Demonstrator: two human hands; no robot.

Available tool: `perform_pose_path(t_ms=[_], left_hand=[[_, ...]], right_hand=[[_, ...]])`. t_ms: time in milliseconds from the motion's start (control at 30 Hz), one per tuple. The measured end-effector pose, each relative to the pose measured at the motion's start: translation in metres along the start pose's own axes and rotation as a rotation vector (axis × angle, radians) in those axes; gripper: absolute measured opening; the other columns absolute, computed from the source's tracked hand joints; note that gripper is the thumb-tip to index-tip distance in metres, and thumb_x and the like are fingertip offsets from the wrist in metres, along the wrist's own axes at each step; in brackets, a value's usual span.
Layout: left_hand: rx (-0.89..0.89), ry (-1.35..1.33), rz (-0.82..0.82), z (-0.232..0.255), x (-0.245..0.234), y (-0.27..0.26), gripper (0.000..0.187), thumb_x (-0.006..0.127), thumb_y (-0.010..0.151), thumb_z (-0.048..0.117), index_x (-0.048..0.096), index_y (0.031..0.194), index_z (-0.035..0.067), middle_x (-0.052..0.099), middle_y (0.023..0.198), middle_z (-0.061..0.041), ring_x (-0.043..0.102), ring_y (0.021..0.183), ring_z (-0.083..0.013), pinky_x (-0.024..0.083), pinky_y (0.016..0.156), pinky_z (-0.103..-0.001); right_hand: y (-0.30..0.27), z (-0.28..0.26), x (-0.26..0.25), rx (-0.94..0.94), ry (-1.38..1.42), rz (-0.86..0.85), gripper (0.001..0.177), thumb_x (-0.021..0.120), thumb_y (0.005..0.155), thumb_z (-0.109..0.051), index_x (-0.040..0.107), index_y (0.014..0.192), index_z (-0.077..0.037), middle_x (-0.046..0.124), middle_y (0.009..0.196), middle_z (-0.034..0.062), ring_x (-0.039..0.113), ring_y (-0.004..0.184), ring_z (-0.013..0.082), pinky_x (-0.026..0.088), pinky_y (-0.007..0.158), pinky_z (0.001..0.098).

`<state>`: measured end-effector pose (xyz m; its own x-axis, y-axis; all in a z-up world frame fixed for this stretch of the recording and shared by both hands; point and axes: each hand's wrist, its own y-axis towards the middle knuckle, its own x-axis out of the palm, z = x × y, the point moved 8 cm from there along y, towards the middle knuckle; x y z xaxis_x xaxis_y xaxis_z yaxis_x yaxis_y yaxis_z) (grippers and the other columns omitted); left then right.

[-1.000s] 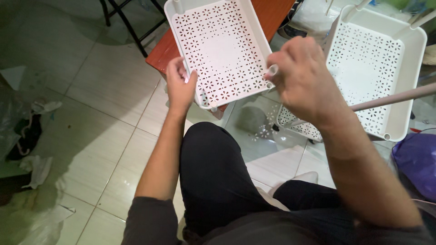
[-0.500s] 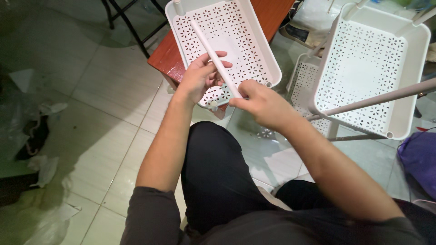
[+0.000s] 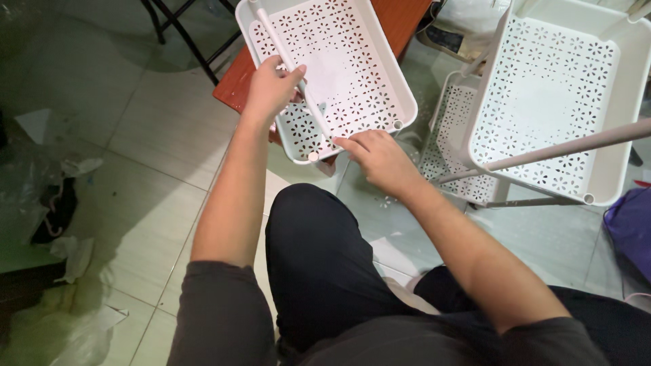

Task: The person assembles a white plastic rolling cart by inserting vertical poles into the bottom basket, attaching wheels, and stacking additional baskets on top. The person handles baskets, poles, and wheels by hand.

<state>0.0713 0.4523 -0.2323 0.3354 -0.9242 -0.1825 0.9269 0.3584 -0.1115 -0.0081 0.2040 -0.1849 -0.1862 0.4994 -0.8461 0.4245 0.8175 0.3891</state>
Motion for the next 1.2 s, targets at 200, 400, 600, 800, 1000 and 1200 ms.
perform_pose_path(t_ms=[200, 400, 600, 800, 1000, 1200], left_hand=[[-0.061, 0.428, 0.025, -0.003, 0.004, 0.022, 0.043, 0.08, 0.084, 0.013, 0.06, 0.117, -0.004, 0.075, 0.087, -0.012, 0.075, 0.061, -0.0187, 0.062, 0.057, -0.034], [-0.006, 0.59, 0.1, -0.005, 0.009, 0.026, 0.052, 0.085, 0.075, 0.009, 0.06, 0.117, -0.005, 0.074, 0.099, -0.02, 0.077, 0.081, -0.0286, 0.063, 0.067, -0.036], [0.347, 0.776, 0.249, 0.02, 0.009, 0.005, 0.061, 0.09, 0.078, 0.018, 0.058, 0.124, -0.007, 0.067, 0.108, -0.027, 0.063, 0.104, -0.0452, 0.049, 0.092, -0.05], [0.428, 0.589, 0.308, 0.005, -0.017, -0.035, 0.068, 0.081, 0.078, 0.003, 0.044, 0.134, -0.004, 0.051, 0.125, -0.025, 0.063, 0.107, -0.0399, 0.056, 0.092, -0.044], [-0.141, -0.091, 0.184, -0.068, 0.001, -0.03, 0.082, 0.078, 0.078, 0.009, 0.03, 0.144, 0.001, 0.055, 0.115, -0.01, 0.07, 0.078, -0.0209, 0.063, 0.057, -0.032], [-0.226, -0.441, 0.109, -0.07, 0.021, -0.019, 0.072, 0.069, 0.086, 0.004, 0.028, 0.145, 0.008, 0.06, 0.119, -0.009, 0.069, 0.092, -0.0147, 0.067, 0.071, -0.036]], right_hand=[[-0.004, 0.013, 0.007, 0.006, 0.069, 0.103, 0.039, 0.063, 0.08, 0.005, 0.071, 0.117, -0.004, 0.067, 0.112, 0.012, 0.063, 0.109, 0.0319, 0.049, 0.099, 0.0439], [-0.004, 0.017, 0.008, 0.0, 0.037, 0.089, 0.045, 0.061, 0.074, 0.007, 0.073, 0.116, -0.004, 0.068, 0.111, 0.0105, 0.063, 0.108, 0.031, 0.05, 0.096, 0.0428], [-0.008, 0.022, -0.004, -0.011, -0.096, 0.053, 0.041, 0.064, 0.072, 0.003, 0.077, 0.109, -0.008, 0.074, 0.109, 0.0025, 0.063, 0.096, 0.0258, 0.049, 0.082, 0.0418], [-0.017, 0.04, -0.021, -0.006, -0.156, 0.103, 0.039, 0.063, 0.076, 0.002, 0.076, 0.11, -0.01, 0.073, 0.112, 0.0061, 0.068, 0.1, 0.0284, 0.052, 0.088, 0.0415], [-0.025, 0.079, -0.029, 0.358, -0.079, 0.132, 0.038, 0.059, 0.086, 0.006, 0.07, 0.121, -0.005, 0.066, 0.127, 0.014, 0.066, 0.115, 0.0368, 0.052, 0.101, 0.0443], [-0.033, 0.072, -0.039, 0.5, 0.074, 0.019, 0.071, 0.054, 0.076, 0.011, 0.054, 0.145, -0.007, 0.04, 0.156, 0.0204, 0.058, 0.121, 0.0442, 0.05, 0.096, 0.0472]])
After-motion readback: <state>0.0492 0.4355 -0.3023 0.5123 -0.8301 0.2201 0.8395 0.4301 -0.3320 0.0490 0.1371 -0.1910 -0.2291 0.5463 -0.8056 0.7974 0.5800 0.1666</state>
